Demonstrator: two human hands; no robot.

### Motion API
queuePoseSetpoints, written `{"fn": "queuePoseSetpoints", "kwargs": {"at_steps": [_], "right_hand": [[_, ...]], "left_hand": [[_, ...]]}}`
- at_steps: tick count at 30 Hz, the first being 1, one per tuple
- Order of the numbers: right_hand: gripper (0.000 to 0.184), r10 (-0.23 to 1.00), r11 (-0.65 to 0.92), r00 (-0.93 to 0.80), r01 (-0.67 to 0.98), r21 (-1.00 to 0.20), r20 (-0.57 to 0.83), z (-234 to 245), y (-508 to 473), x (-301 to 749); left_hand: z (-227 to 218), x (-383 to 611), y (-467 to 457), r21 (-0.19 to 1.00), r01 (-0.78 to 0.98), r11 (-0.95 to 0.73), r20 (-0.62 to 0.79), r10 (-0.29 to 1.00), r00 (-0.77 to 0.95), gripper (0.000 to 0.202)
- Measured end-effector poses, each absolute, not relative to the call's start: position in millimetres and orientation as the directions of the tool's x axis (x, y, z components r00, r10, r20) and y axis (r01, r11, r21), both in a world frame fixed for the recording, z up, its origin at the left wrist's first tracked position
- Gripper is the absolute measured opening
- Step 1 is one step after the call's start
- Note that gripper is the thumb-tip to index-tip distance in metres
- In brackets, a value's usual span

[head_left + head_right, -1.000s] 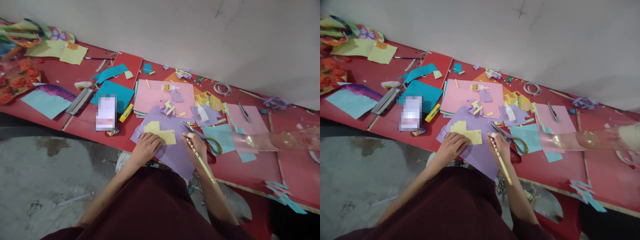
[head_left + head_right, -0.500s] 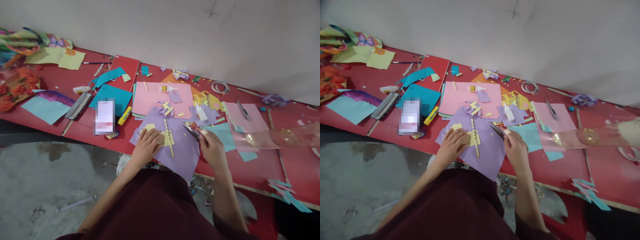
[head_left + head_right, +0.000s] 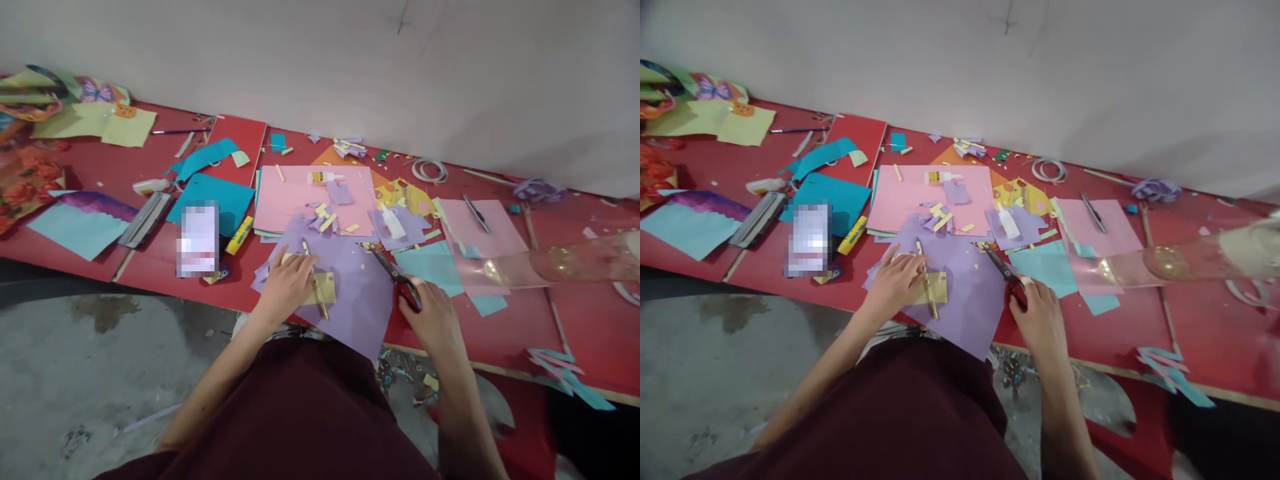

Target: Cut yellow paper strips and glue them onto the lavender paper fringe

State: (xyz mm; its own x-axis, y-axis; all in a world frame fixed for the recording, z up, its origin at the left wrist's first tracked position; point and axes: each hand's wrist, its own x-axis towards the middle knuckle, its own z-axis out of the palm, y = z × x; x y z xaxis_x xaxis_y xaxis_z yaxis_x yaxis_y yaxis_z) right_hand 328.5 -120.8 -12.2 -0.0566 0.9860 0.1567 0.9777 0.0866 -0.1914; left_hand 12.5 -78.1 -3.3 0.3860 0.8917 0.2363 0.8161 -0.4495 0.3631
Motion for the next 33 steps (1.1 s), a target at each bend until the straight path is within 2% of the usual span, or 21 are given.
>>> {"fn": "queuePoseSetpoints", "kwargs": {"at_steps": [3,6,9,12,15,18,20,24,28,30,33], "right_hand": [[0.040,0.989,0.071,-0.044,0.978,-0.197,0.139,-16,-117,331],[0.041,0.988,0.030,0.009,0.967,-0.253,0.154,-18,-118,330],[0.041,0.975,-0.013,0.086,0.943,-0.332,0.207,-18,-120,327],[0.043,0.950,-0.040,0.164,0.908,-0.418,0.265,-15,-123,324],[0.045,0.934,-0.047,0.240,0.818,-0.573,0.266,-12,-125,319],[0.050,0.938,-0.060,0.310,0.580,-0.812,0.153,-7,-129,306],[0.053,0.946,-0.054,0.310,0.435,-0.899,0.093,-3,-133,293],[0.054,0.971,-0.053,0.239,0.302,-0.952,0.022,-1,-138,264],[0.048,0.984,-0.119,0.155,0.231,-0.966,-0.085,-10,-140,251],[0.047,0.985,-0.132,0.135,0.216,-0.968,-0.104,-14,-140,250],[0.048,0.984,-0.138,0.141,0.218,-0.966,-0.108,-17,-137,250]], "left_hand": [[6,16,-69,0.311,0.804,-0.506,0.177,0.862,0.475,0.029],[9,14,-71,0.302,0.801,-0.516,0.127,0.855,0.503,0.031],[5,9,-77,0.331,0.754,-0.568,0.097,0.815,0.571,0.034],[-1,7,-77,0.385,0.731,-0.563,0.104,0.814,0.572,0.023],[-5,8,-72,0.410,0.710,-0.573,0.116,0.804,0.583,0.028],[-6,7,-71,0.421,0.663,-0.619,0.157,0.770,0.619,0.042],[-6,5,-73,0.423,0.652,-0.629,0.172,0.763,0.624,0.043],[-7,0,-83,0.417,0.720,-0.554,0.109,0.817,0.566,0.049],[-5,0,-87,0.429,0.755,-0.497,0.033,0.843,0.537,0.057],[-3,2,-86,0.459,0.743,-0.488,0.025,0.842,0.538,0.050],[-1,4,-82,0.509,0.716,-0.477,0.043,0.845,0.533,0.026]]}}
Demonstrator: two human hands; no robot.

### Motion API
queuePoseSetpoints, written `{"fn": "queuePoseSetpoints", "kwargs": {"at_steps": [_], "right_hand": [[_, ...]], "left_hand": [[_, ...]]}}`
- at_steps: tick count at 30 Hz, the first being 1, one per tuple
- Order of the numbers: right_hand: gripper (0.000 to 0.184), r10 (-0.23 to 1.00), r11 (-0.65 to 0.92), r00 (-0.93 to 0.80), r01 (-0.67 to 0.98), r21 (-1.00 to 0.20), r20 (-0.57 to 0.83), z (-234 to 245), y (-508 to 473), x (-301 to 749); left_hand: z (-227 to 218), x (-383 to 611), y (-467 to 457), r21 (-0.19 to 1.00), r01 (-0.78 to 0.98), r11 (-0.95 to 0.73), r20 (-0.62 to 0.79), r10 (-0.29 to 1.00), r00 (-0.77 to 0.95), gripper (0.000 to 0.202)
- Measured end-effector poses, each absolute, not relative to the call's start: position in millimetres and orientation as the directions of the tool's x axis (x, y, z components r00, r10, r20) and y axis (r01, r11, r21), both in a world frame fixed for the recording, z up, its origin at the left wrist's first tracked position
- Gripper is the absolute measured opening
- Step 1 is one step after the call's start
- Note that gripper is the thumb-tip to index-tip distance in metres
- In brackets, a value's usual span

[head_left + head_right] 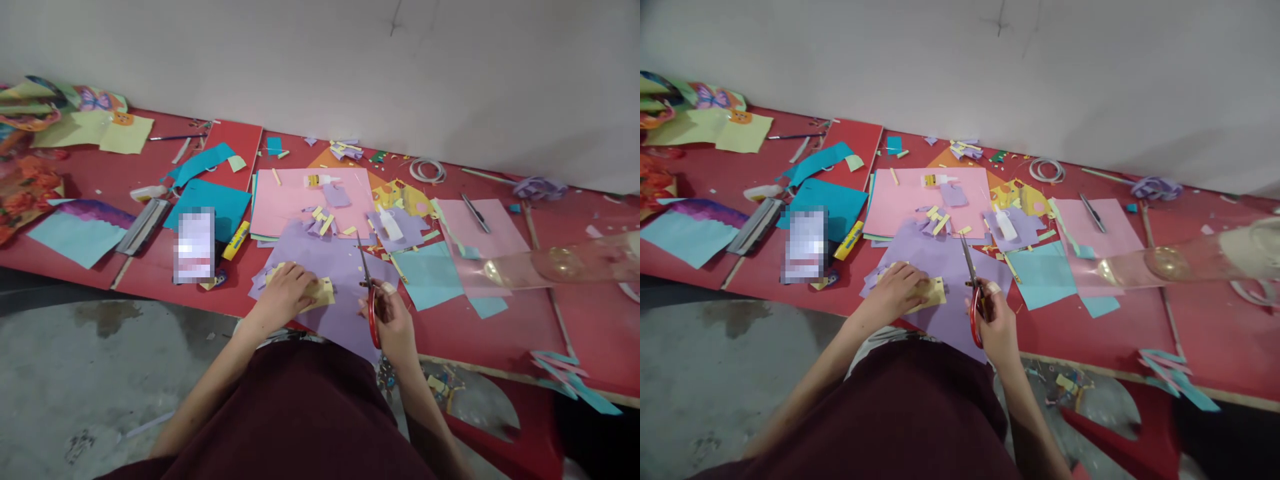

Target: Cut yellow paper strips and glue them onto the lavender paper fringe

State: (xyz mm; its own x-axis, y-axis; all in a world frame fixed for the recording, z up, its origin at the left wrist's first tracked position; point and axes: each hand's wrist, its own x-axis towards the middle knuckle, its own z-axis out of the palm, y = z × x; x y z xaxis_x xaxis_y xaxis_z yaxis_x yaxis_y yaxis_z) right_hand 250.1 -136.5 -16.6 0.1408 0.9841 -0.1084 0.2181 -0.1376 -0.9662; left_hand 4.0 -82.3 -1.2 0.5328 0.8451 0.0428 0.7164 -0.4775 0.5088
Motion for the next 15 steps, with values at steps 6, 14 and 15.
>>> {"fn": "queuePoseSetpoints", "kwargs": {"at_steps": [6,14,15], "right_hand": [[0.044,0.991,-0.132,0.066,0.269,-0.954,-0.118,-10,-126,236],[0.041,0.991,-0.130,0.010,0.222,-0.966,-0.131,-6,-119,208],[0.042,0.991,-0.134,0.021,0.216,-0.967,-0.133,-6,-119,206]], "left_hand": [[2,9,-79,0.512,0.707,-0.488,0.020,0.830,0.558,0.022],[3,15,-83,0.603,0.704,-0.375,-0.013,0.878,0.479,0.039],[2,16,-83,0.627,0.683,-0.374,0.001,0.878,0.479,0.036]]}}
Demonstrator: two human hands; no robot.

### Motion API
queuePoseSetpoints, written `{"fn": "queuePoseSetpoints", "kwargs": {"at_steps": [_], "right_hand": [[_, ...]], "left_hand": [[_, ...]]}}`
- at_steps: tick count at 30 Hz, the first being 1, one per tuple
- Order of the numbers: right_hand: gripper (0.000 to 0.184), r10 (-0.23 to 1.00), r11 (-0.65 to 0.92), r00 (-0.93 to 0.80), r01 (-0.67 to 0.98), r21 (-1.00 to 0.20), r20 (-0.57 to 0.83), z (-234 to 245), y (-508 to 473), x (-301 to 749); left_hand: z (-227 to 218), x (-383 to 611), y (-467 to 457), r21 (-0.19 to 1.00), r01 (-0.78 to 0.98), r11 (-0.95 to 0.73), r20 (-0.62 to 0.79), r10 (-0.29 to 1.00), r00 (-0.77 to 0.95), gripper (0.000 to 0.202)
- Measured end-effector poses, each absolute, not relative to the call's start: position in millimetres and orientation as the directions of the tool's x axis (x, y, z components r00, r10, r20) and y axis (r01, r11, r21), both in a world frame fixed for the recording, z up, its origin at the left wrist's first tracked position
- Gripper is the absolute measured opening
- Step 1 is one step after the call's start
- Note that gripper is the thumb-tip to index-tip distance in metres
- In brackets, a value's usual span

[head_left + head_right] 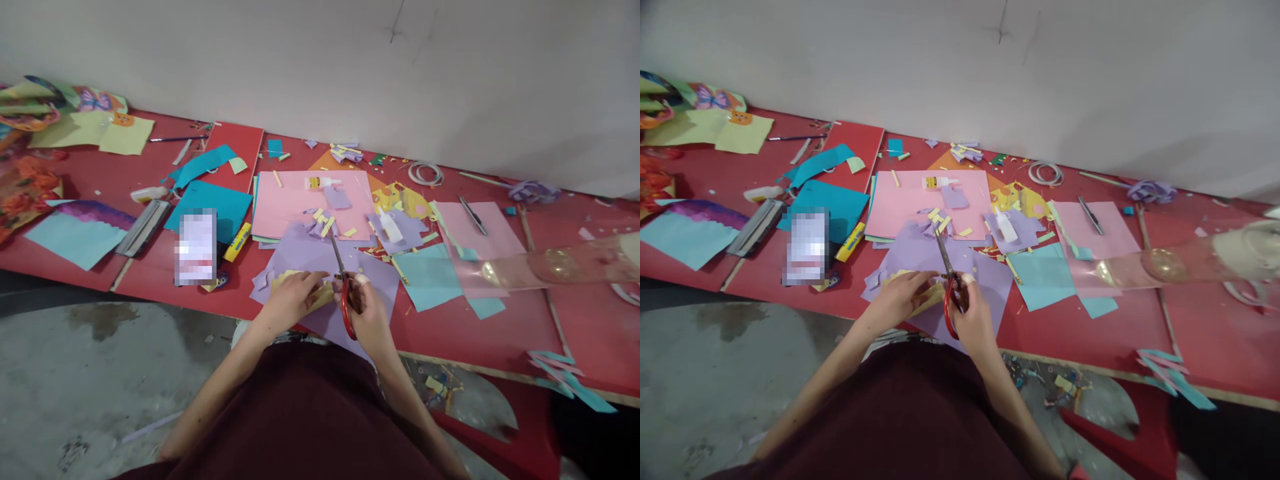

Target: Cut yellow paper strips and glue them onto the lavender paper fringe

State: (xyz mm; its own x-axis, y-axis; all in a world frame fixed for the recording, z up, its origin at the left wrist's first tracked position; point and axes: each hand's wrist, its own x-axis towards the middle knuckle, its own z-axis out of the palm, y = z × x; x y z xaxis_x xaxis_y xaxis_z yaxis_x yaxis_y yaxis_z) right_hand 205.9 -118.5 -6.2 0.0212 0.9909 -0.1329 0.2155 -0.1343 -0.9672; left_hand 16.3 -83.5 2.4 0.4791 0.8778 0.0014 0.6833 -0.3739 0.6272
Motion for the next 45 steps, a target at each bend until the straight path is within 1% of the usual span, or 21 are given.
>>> {"fn": "queuePoseSetpoints", "kwargs": {"at_steps": [4,6,8,10,12,14,16,17,19,22,24,26,28,30,31,34,36,38,41,43,45], "right_hand": [[0.048,0.992,-0.121,0.074,0.254,-0.960,-0.106,-8,-117,202],[0.047,0.993,-0.105,0.086,0.233,-0.967,-0.087,-6,-116,203],[0.046,0.993,-0.090,0.093,0.199,-0.976,-0.072,1,-116,206],[0.044,0.992,-0.076,0.117,0.193,-0.978,-0.054,11,-116,211],[0.041,0.986,-0.058,0.167,0.210,-0.976,-0.023,23,-117,218],[0.042,0.977,-0.043,0.213,0.228,-0.973,0.006,34,-118,223],[0.045,0.970,-0.031,0.243,0.216,-0.976,0.023,42,-120,226],[0.046,0.968,-0.028,0.251,0.198,-0.980,0.023,44,-121,225],[0.046,0.968,-0.039,0.252,0.148,-0.988,0.000,46,-122,223],[0.047,0.969,-0.079,0.241,0.084,-0.993,-0.057,46,-125,217],[0.049,0.968,-0.095,0.240,0.062,-0.994,-0.078,46,-127,214],[0.048,0.966,-0.089,0.245,0.037,-0.995,-0.078,47,-129,212],[0.038,0.968,-0.067,0.241,0.007,-0.998,-0.064,47,-132,211],[0.030,0.976,-0.021,0.216,-0.020,-1.000,-0.024,46,-137,211],[0.030,0.981,0.012,0.195,-0.032,-0.999,0.005,44,-140,212],[0.046,0.991,0.089,0.106,-0.081,-0.993,0.080,33,-153,212],[0.061,0.996,0.093,0.032,-0.141,-0.986,0.089,22,-164,211],[0.073,0.997,0.026,-0.073,-0.136,-0.990,0.037,13,-176,209],[0.075,0.967,-0.090,-0.244,-0.039,-0.995,-0.078,5,-189,202],[0.074,0.952,-0.127,-0.285,-0.047,-0.991,-0.108,5,-193,197],[0.072,0.948,-0.142,-0.297,-0.063,-0.988,-0.117,8,-193,192]], "left_hand": [[1,20,-82,0.724,0.560,-0.402,0.091,0.861,0.500,0.032],[5,20,-84,0.745,0.523,-0.414,0.131,0.860,0.494,0.032],[16,17,-91,0.745,0.530,-0.406,0.175,0.885,0.432,0.033],[31,10,-102,0.751,0.545,-0.373,0.231,0.921,0.312,0.029],[46,2,-116,0.840,0.439,-0.319,0.180,0.927,0.329,0.026],[55,-3,-127,0.924,0.316,-0.215,0.051,0.889,0.455,0.027],[54,-3,-135,0.949,0.294,-0.112,-0.070,0.835,0.546,0.032],[50,-1,-138,0.953,0.294,-0.075,-0.094,0.848,0.522,0.036],[39,9,-141,0.968,0.248,-0.036,-0.084,0.887,0.455,0.047],[25,27,-144,0.992,0.109,0.067,-0.101,0.935,0.341,0.048],[21,39,-143,0.996,-0.025,0.083,-0.076,0.971,0.226,0.036],[20,46,-140,0.989,-0.100,0.109,-0.093,0.984,0.151,0.027],[22,49,-135,0.985,-0.139,0.103,-0.092,0.992,0.088,0.024],[24,49,-132,0.986,-0.149,0.074,-0.070,0.997,0.033,0.023],[26,48,-131,0.989,-0.141,0.052,-0.052,0.999,0.005,0.022],[28,46,-130,0.992,-0.122,-0.017,0.000,0.991,-0.135,0.018],[30,46,-129,0.984,-0.168,-0.057,0.013,0.968,-0.253,0.018],[33,48,-126,0.964,-0.255,-0.070,-0.015,0.948,-0.317,0.023],[38,51,-117,0.934,-0.357,0.028,-0.125,0.960,-0.252,0.035],[42,53,-112,0.931,-0.357,0.071,-0.154,0.966,-0.209,0.040],[44,55,-112,0.945,-0.312,0.095,-0.166,0.963,-0.210,0.040]]}}
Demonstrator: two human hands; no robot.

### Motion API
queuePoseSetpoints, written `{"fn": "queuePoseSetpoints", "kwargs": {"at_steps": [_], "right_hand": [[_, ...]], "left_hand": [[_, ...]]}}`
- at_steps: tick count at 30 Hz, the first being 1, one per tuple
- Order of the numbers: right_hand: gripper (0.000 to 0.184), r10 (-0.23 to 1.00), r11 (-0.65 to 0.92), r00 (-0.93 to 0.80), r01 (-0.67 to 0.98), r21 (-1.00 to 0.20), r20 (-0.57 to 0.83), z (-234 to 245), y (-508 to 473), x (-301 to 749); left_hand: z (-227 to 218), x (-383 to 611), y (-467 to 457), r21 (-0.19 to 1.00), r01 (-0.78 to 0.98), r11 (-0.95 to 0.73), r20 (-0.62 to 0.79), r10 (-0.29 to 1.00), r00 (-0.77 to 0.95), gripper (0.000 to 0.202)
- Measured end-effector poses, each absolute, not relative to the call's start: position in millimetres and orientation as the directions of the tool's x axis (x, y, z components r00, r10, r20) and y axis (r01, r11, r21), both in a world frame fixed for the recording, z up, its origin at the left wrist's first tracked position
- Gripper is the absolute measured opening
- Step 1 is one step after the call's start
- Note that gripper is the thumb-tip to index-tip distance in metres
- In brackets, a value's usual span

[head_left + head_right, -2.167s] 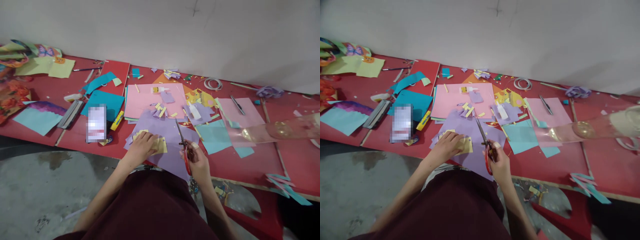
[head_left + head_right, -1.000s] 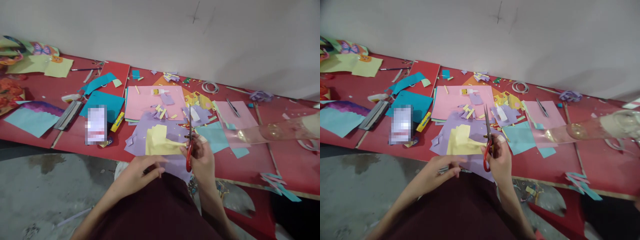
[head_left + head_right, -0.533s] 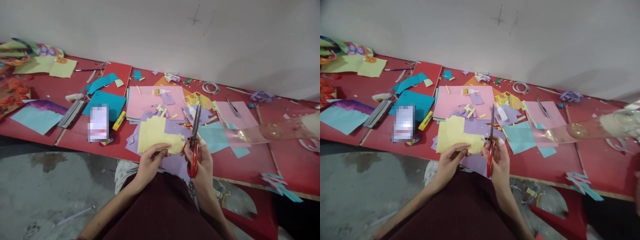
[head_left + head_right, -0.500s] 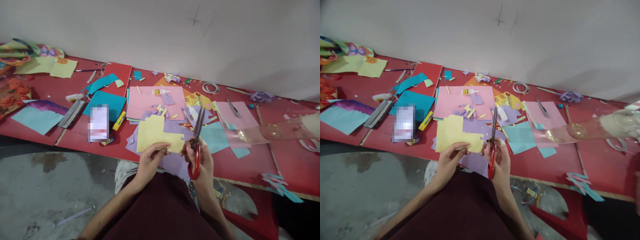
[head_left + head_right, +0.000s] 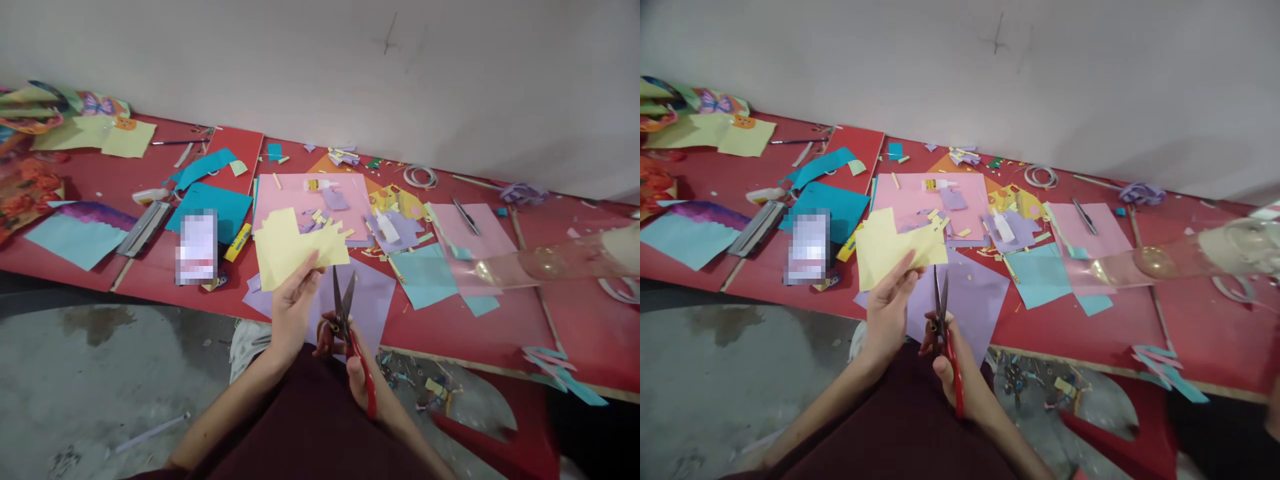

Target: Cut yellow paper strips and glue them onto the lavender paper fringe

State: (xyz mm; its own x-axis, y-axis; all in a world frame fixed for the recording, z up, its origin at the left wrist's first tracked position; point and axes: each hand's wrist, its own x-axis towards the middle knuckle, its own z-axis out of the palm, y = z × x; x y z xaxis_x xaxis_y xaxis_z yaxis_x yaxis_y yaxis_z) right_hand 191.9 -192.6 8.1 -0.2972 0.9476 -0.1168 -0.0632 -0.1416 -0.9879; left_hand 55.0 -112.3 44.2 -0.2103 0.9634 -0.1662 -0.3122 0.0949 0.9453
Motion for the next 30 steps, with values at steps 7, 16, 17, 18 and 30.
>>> {"fn": "queuePoseSetpoints", "kwargs": {"at_steps": [7,16,17,18,30], "right_hand": [[0.060,0.970,-0.079,-0.232,-0.019,-0.997,-0.073,12,-176,181],[0.055,0.991,-0.024,-0.136,-0.111,-0.994,-0.008,1,-146,196],[0.058,0.989,-0.017,-0.150,-0.087,-0.996,-0.003,4,-148,197],[0.059,0.985,-0.021,-0.169,-0.069,-0.997,-0.009,8,-151,197],[0.073,0.960,0.009,-0.281,0.103,-0.995,-0.020,35,-169,174]], "left_hand": [[41,59,-122,0.965,-0.211,0.158,-0.203,0.955,-0.215,0.030],[41,53,-116,0.959,-0.271,0.085,-0.125,0.983,-0.132,0.048],[42,53,-116,0.960,-0.271,0.076,-0.117,0.984,-0.136,0.048],[42,55,-116,0.961,-0.269,0.069,-0.114,0.981,-0.155,0.048],[57,67,-118,0.986,-0.144,0.088,-0.141,0.902,-0.409,0.034]]}}
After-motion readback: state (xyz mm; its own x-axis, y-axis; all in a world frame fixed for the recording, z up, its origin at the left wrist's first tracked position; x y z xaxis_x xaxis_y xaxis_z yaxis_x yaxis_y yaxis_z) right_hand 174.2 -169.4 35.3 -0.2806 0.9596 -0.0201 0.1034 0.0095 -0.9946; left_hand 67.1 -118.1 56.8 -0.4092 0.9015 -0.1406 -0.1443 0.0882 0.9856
